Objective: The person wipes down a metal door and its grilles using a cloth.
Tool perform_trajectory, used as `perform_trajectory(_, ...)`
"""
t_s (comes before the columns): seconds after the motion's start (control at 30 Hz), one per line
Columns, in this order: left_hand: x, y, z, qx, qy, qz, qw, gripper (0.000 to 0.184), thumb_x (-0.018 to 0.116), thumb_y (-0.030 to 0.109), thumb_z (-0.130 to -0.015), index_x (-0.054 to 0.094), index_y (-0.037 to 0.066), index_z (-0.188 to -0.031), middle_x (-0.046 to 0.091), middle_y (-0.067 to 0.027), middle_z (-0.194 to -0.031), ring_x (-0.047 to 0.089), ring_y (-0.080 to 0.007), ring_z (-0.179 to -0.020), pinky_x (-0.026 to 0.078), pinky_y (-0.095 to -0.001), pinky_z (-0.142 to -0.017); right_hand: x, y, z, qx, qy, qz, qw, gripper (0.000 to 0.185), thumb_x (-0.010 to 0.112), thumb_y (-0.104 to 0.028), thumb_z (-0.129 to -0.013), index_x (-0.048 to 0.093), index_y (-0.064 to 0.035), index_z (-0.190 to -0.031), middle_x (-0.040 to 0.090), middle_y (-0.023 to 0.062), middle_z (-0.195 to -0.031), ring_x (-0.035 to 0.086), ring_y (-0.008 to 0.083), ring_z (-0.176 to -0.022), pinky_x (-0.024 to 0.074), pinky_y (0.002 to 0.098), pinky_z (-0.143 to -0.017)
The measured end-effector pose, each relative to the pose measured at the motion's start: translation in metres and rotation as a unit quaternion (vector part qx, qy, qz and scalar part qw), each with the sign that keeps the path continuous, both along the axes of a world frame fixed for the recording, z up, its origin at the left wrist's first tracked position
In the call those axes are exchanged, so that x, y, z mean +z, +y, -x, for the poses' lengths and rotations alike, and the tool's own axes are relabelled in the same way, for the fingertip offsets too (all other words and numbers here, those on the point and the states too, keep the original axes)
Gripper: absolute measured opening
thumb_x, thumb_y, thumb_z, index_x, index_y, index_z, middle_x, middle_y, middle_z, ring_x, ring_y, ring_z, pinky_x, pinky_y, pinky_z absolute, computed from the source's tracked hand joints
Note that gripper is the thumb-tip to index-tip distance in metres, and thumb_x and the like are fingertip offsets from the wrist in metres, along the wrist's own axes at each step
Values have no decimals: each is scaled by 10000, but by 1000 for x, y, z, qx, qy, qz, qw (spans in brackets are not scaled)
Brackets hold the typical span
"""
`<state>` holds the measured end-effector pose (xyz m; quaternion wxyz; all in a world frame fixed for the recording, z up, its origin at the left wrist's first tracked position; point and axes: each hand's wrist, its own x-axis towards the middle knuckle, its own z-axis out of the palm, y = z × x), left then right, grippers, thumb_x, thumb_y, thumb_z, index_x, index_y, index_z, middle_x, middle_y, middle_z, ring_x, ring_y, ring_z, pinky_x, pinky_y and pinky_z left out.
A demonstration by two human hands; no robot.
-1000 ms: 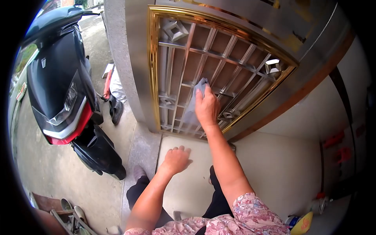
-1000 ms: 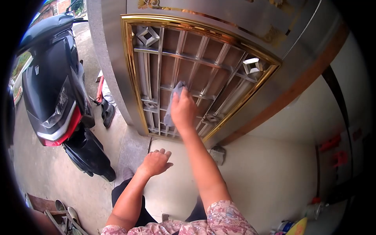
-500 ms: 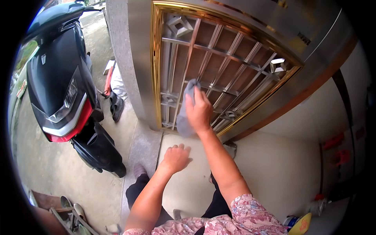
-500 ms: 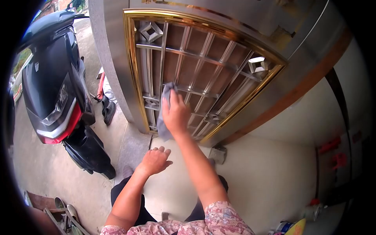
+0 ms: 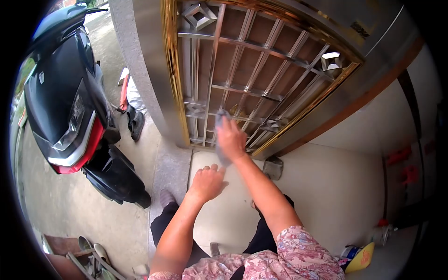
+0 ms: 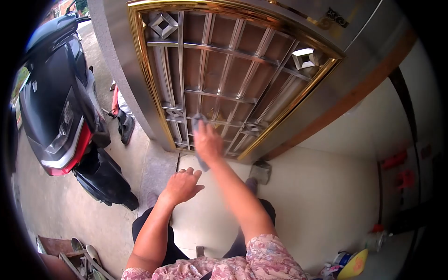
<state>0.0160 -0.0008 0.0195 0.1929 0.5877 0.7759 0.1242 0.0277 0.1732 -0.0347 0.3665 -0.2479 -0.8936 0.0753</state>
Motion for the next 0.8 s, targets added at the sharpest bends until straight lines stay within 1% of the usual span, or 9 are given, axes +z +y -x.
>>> perform_trajectory(0.03, 1, -1, 0, 2, -3, 2, 1000, 369, 674, 294, -823, 535, 38, -1050, 599, -185, -996, 610, -375, -948, 505, -460, -808, -10, 11, -9, -25, -44, -4, 999, 416, 675, -189, -791, 568, -91, -1181, 579, 116, -880, 634, 303, -712, 524, 418, -581)
perform_trajectory(0.1, 1, -1, 0, 4, -2, 10, 1000, 366, 667, 292, -829, 538, 37, -1058, 597, -186, -1011, 608, -375, -955, 504, -459, -813, -16, 28, -33, -34, -51, -64, 996, 436, 677, -181, -780, 565, -106, -1194, 563, 112, -898, 630, 312, -732, 516, 419, -576)
perform_trajectory(0.17, 2, 1, 0, 8, -6, 9, 1000, 364, 661, 290, -835, 540, 37, -1067, 595, -188, -1022, 606, -375, -960, 503, -458, -817, -8, 40, -58, -59, -46, -37, 997, 449, 678, -170, -769, 566, -113, -1200, 554, 115, -902, 620, 327, -762, 506, 434, -576)
perform_trajectory(0.3, 5, 7, -4, 3, -20, 11, 1000, 363, 650, 290, -845, 544, 38, -1084, 590, -192, -1034, 605, -376, -966, 502, -457, -821, -7, 63, -87, -107, -47, -61, 991, 405, 645, -180, -801, 570, -82, -1186, 569, 128, -903, 614, 357, -743, 503, 456, -614)
perform_trajectory(0.37, 5, 6, -5, 1, -21, 13, 1000, 364, 646, 292, -847, 544, 38, -1088, 589, -193, -1035, 606, -376, -966, 503, -457, -821, -6, 53, -79, -134, -40, -23, 990, 394, 634, -195, -813, 570, -72, -1182, 588, 139, -914, 619, 364, -744, 505, 452, -620)
perform_trajectory(0.47, 4, 5, -4, 1, -16, 7, 1000, 361, 644, 295, -848, 543, 37, -1081, 588, -192, -1027, 607, -376, -960, 505, -456, -817, -3, 35, -59, -132, -34, 14, 991, 396, 622, -234, -823, 569, -58, -1174, 614, 162, -934, 627, 374, -754, 506, 450, -619)
perform_trajectory(0.63, 0, -2, 0, 6, -9, 14, 1000, 344, 651, 296, -841, 542, 39, -1042, 588, -186, -1001, 613, -373, -941, 512, -448, -801, 2, 4, -13, -40, -15, 35, 998, 391, 614, -253, -828, 560, -43, -1153, 615, 165, -928, 626, 379, -743, 503, 461, -621)
perform_trajectory(0.73, -8, -3, 1, 1, 10, 5, 1000, 338, 653, 300, -838, 542, 43, -1027, 589, -181, -989, 617, -369, -926, 514, -445, -794, 4, -3, 17, -34, -1, -8, 999, 332, 628, -260, -815, 566, -51, -1065, 613, 141, -861, 641, 324, -674, 515, 431, -552)
perform_trajectory(0.8, -6, -2, 2, 6, 4, 3, 1000, 344, 656, 303, -835, 542, 43, -1028, 590, -179, -985, 617, -368, -922, 512, -446, -794, 5, -5, 26, -32, -6, 6, 999, 304, 627, -260, -818, 559, -30, -1005, 614, 151, -832, 639, 326, -670, 516, 433, -561)
